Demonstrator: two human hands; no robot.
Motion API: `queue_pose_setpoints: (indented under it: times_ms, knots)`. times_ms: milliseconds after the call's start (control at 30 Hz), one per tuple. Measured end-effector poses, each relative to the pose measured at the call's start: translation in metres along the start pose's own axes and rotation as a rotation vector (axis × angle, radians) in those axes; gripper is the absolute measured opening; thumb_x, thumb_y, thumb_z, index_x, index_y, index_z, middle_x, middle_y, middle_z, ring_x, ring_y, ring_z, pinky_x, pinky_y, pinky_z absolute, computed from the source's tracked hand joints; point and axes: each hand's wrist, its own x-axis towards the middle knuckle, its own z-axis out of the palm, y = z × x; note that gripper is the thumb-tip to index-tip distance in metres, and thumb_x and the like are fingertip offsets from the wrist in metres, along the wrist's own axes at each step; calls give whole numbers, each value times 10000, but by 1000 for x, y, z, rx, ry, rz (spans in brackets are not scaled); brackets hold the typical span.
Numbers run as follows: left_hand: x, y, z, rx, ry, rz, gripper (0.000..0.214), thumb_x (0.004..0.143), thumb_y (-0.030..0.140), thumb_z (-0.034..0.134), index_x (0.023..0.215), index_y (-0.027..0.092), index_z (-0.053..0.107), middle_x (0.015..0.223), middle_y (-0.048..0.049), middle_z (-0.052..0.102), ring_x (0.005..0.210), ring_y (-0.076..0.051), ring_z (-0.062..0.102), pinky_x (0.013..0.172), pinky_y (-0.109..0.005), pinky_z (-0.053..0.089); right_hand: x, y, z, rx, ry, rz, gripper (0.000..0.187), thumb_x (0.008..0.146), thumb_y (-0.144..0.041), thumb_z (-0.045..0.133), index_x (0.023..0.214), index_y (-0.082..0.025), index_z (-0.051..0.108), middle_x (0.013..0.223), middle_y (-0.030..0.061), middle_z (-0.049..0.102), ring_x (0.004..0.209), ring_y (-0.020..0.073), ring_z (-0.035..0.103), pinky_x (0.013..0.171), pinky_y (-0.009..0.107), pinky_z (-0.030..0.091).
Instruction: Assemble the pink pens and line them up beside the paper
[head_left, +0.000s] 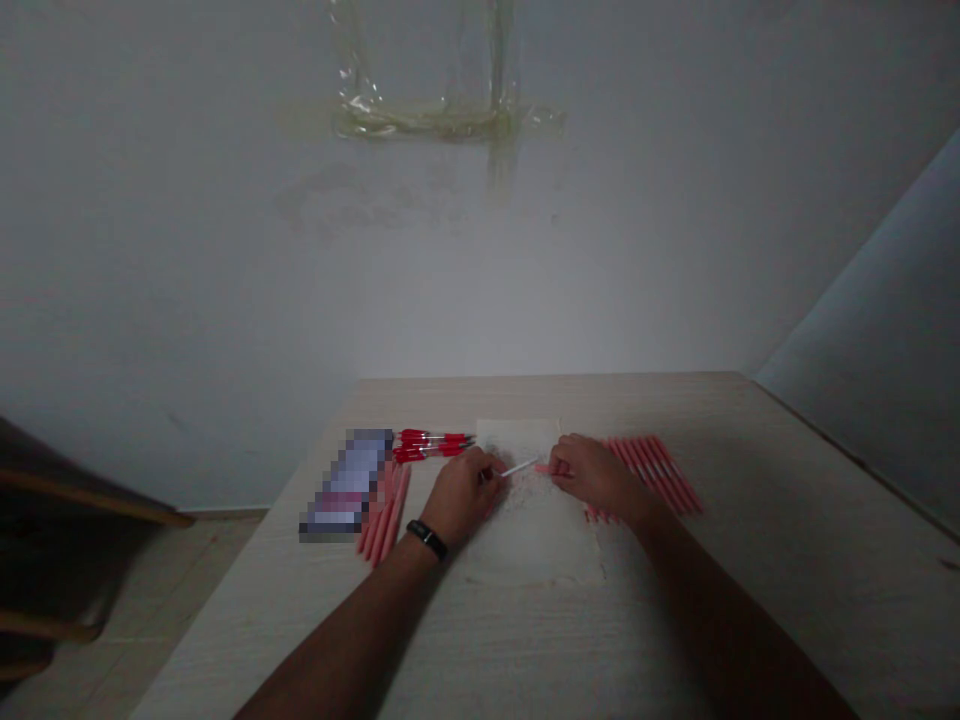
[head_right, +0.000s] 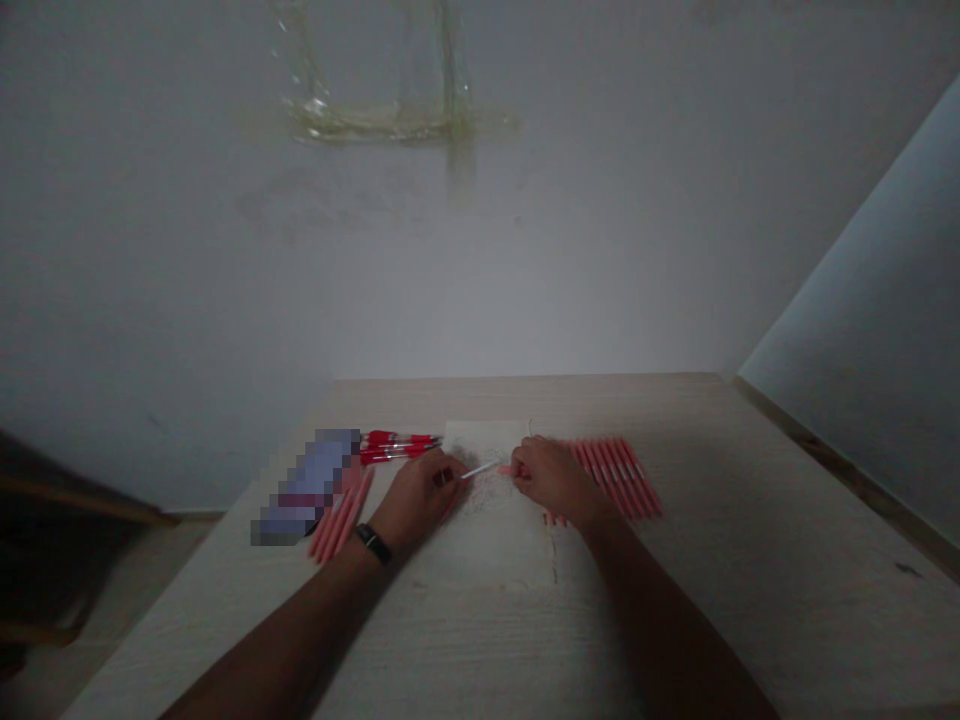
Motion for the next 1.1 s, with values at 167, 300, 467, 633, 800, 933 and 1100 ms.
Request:
queue_pose_setpoints:
  times_ms: [167,300,467,633,800,933,1100]
  knots:
    - [0,0,0,0,-12,-9,157,838,210,597,891,190,744,826,-46,669,756,-160,583,674,-258,397,-1,-1,1,18,-1,24,41,822,-155,653,797,-182,672,826,36,651,753,157,588,679,242,387]
    - [-1,1,0,-8,-22,-7,151,833,203,600,891,188,739,834,-47,668,767,-161,582,683,-256,395,-1,-4,0,7,-15,43,61,820,-141,636,803,-185,675,806,33,656,729,153,594,672,242,384]
    - [-2,3,-2,-1,-28,-1,157,829,196,591,895,182,733,842,-51,666,777,-164,581,690,-258,394,-2,-3,-1,18,-31,51,51,840,-166,635,800,-175,666,803,35,653,723,150,595,660,239,377]
    - [-2,3,-2,-5,-29,-2,165,825,195,594,898,185,741,836,-49,667,778,-167,582,687,-260,394,0,1,-4,49,44,7,53,866,-181,626,818,-171,646,805,25,626,728,146,560,676,245,386]
    - [-1,2,-2,-25,-37,26,191,800,163,609,924,197,751,832,-44,661,780,-168,577,693,-264,395,2,-8,-9,86,226,-93,35,898,-170,609,878,-179,635,891,45,625,890,181,557,803,292,414]
    - [-1,4,-2,-32,-57,104,197,799,136,597,892,212,753,814,-41,644,765,-163,562,691,-262,393,3,-19,-5,119,172,-171,54,879,-153,637,916,-191,643,933,44,636,944,189,558,851,317,414]
    - [-1,9,-4,-48,-104,155,185,812,141,595,888,204,751,814,-49,632,782,-166,559,700,-255,400,2,-26,1,117,84,-180,44,873,-165,647,901,-199,648,927,34,644,950,192,567,866,331,407]
